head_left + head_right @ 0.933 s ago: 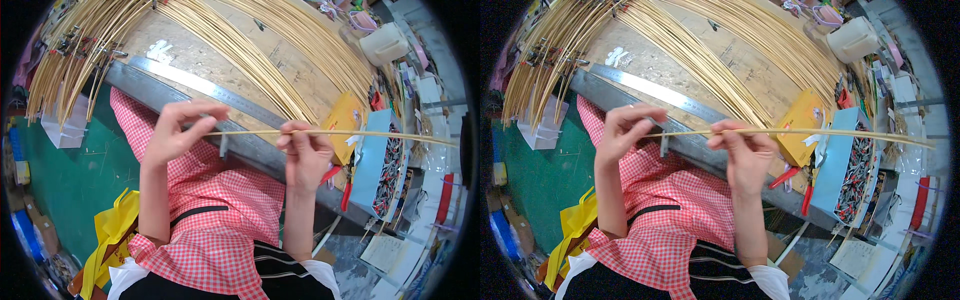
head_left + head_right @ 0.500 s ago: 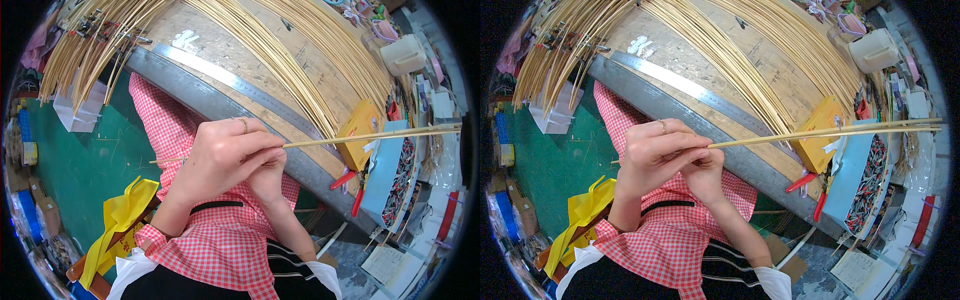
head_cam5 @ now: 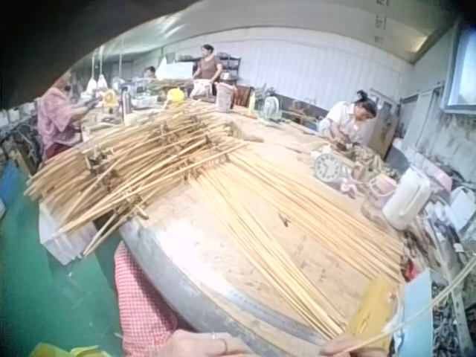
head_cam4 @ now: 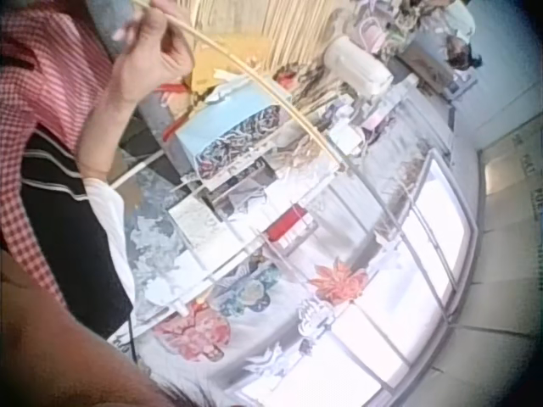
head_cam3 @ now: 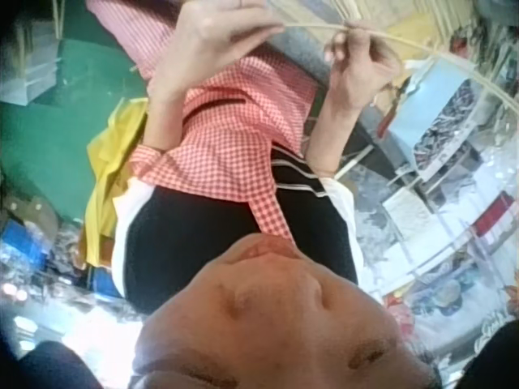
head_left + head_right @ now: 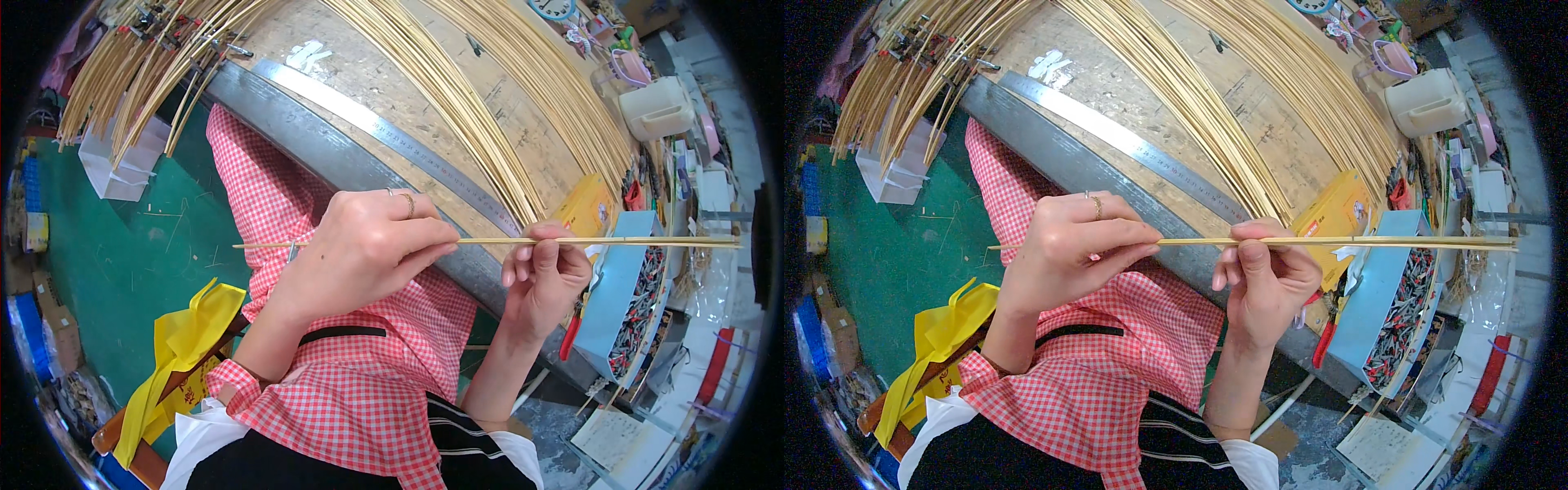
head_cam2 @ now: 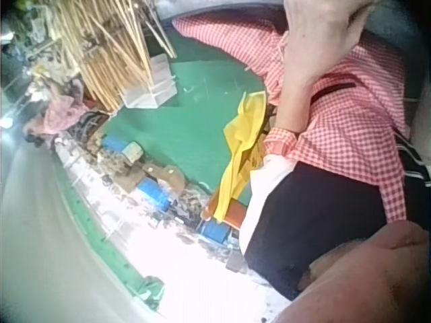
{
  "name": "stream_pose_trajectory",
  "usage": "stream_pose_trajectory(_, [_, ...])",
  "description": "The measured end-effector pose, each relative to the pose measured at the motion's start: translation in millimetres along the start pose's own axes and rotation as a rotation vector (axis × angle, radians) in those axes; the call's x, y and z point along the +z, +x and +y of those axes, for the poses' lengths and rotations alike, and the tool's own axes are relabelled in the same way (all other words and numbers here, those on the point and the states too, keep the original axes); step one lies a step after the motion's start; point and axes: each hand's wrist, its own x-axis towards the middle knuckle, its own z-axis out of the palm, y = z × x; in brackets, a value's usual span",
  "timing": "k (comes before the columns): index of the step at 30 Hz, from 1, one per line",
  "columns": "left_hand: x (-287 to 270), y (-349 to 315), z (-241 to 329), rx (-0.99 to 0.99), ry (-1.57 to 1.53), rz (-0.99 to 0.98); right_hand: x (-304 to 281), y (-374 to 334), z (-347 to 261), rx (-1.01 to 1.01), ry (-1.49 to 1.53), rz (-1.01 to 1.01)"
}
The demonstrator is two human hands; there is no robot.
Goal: The person assembles thin bamboo sticks by inserting smaller pieces into the ends of longer ones. They repeatedly pick up sticks, align them, and slide the smaller pieces into place, then set the assembled units aside on the table.
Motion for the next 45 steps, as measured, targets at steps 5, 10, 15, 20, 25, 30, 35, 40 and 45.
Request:
stream_pose_trajectory(5, [-2.3, 1.3, -8.1, -0.058, -0.102, -0.022, 3.2, -2.2, 6.9, 0.036, 0.069, 0.0])
stream_pose_trajectory(10, [5.5, 3.1, -8.4, -0.154, -0.441, -0.053, 11.5, -3.9, 9.9, -0.011, -0.014, -0.13])
stream_pose_trajectory(15, [4.7, -0.3, -11.5, -0.308, -0.727, -0.05, 14.9, 23.2, 8.9, -0.015, -0.071, -0.486])
stream_pose_trajectory(20, [-10.8, -1.7, -18.0, -0.357, -0.532, 0.123, 24.1, 93.5, 3.4, 0.183, -0.336, -0.706])
stream_pose_trajectory(25, [-21.1, 0.9, -23.7, -0.328, -0.321, 0.274, 22.9, 210.1, 72.5, -0.09, -1.131, -0.405])
stream_pose_trajectory(30, [-20.4, -1.0, -27.7, -0.261, -0.149, 0.325, 23.5, 264.7, 137.6, -0.322, -1.557, -0.291])
stream_pose_trajectory(35, [-19.3, -0.8, -30.3, -0.212, -0.104, 0.325, 21.4, 260.9, 135.9, -0.362, -1.704, -0.392])
stream_pose_trajectory(40, [-12.3, -1.0, -30.4, -0.196, -0.155, 0.343, 27.9, 206.4, 92.1, -0.241, -1.416, -0.447])
stream_pose_trajectory(45, [-7.4, 0.8, -27.7, -0.152, -0.126, 0.337, 23.5, 90.8, 52.4, 0.05, -0.603, -0.45])
